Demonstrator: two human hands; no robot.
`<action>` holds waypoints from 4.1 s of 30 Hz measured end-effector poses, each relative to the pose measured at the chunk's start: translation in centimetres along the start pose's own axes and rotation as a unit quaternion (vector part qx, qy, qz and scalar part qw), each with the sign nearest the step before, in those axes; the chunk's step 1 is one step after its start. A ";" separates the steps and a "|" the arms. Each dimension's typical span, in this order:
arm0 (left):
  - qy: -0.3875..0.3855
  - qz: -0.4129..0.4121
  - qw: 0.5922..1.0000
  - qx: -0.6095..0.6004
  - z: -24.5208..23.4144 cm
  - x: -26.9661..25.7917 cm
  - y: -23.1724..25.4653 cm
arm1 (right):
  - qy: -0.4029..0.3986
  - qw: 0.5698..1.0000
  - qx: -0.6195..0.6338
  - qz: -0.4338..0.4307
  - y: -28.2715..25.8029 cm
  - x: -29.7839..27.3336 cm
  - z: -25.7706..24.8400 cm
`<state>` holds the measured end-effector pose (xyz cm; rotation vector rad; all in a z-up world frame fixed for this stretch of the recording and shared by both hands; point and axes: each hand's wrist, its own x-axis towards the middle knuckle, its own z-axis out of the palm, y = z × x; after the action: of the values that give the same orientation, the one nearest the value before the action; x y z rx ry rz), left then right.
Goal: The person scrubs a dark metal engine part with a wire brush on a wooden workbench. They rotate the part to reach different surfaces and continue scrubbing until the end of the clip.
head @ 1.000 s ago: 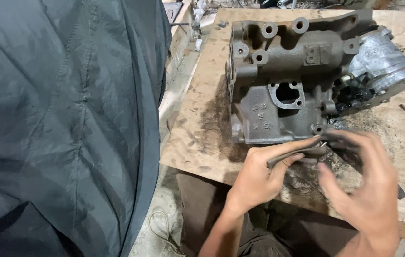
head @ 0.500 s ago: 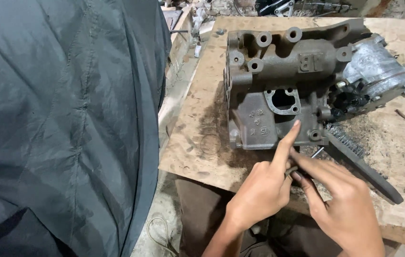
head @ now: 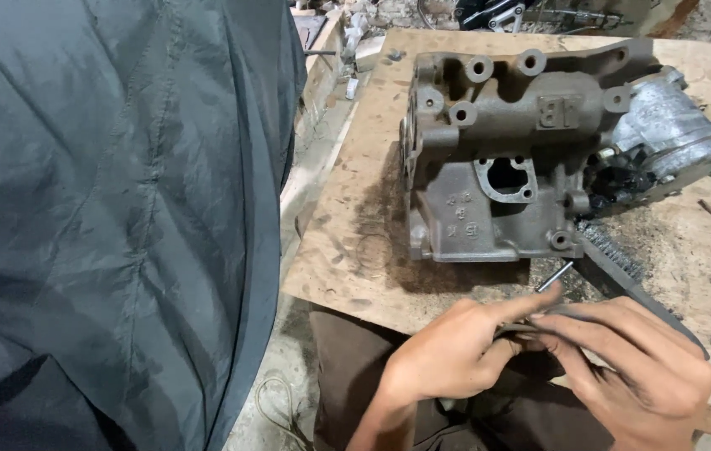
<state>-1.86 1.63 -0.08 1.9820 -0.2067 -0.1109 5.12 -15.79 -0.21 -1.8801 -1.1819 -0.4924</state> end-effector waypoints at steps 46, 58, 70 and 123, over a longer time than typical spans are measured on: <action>0.307 -0.033 0.931 -0.194 -8.6 6.1 -6.0 | 0.004 0.956 0.191 0.222 5.7 1.8 6.3; 0.292 -0.036 0.927 -0.234 -7.0 5.3 -9.0 | -0.034 0.920 0.199 0.337 4.6 2.2 5.3; 0.351 0.027 0.894 -0.278 -7.2 8.7 -12.2 | -0.033 0.942 0.164 0.293 4.1 2.3 5.6; 0.218 0.094 0.968 -0.078 -17.5 12.2 -12.8 | -0.102 0.893 0.159 0.408 3.8 3.8 3.8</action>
<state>14.35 20.01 -4.44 1.7703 -0.0940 0.4157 9.91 -11.43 -1.44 -1.9493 -0.4521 0.3533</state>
